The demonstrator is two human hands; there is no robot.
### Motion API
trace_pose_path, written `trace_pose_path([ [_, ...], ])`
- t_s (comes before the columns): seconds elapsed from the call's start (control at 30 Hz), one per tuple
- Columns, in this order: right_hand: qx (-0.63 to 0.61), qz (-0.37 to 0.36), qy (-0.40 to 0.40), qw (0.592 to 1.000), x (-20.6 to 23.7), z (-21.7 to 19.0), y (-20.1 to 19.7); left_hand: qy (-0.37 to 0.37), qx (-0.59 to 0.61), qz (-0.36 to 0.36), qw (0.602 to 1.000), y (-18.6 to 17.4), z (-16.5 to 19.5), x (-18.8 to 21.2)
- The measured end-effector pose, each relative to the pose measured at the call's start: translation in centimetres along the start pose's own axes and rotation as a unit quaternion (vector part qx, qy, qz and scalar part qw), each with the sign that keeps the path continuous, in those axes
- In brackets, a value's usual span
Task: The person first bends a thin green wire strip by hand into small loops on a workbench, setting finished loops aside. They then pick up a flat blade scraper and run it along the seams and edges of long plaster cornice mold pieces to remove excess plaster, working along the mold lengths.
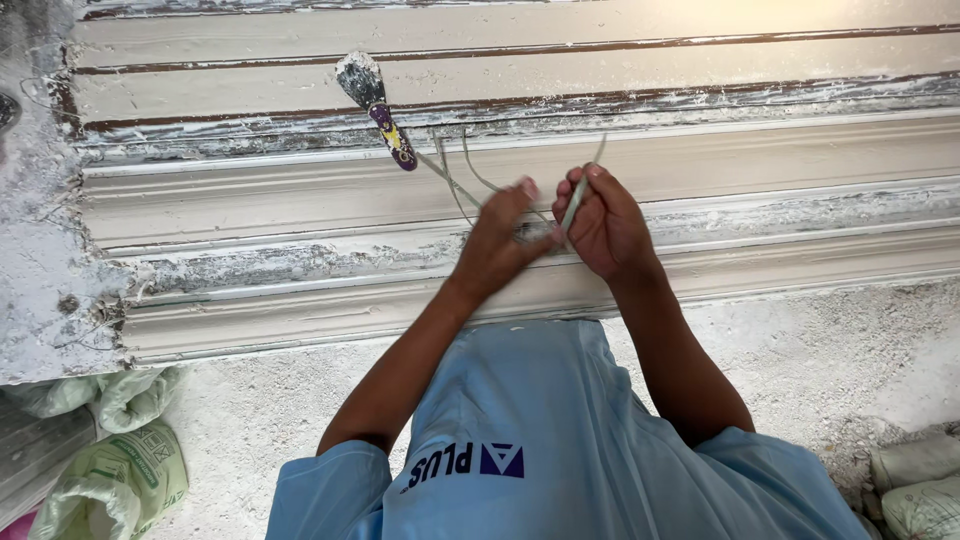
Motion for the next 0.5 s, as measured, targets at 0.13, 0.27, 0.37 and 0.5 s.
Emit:
trace_pose_path([
  [0.13, -0.098, 0.011, 0.06, 0.993, -1.6, 0.0, -0.5, 0.0, 0.137, -0.026, 0.99, -1.3, 4.4, -1.7],
  [0.27, -0.104, -0.075, 0.082, 0.988, -0.2, -0.5, 0.9, -0.473, 0.502, 0.049, 0.722, 0.9, 1.0, -0.3],
  [0.37, 0.03, -0.032, 0.01, 0.999, 1.0, -0.2, 1.1, -0.575, 0.442, 0.028, 0.687, 2.5, 0.2, 1.0],
  [0.5, 0.159, -0.041, -0.1, 0.981, 2.6, -0.9, 2.5, -0.563, 0.392, 0.008, 0.728, 3.2, 0.4, 0.4],
])
Point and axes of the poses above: each hand's wrist, its own x-axis away from the middle knuckle, its own y-axis out of the palm, z = x × y, the point moved 8 cm from there along -x, towards the middle knuckle, and after that the axes turned 13 degrees about z, right-handed, at the moved point
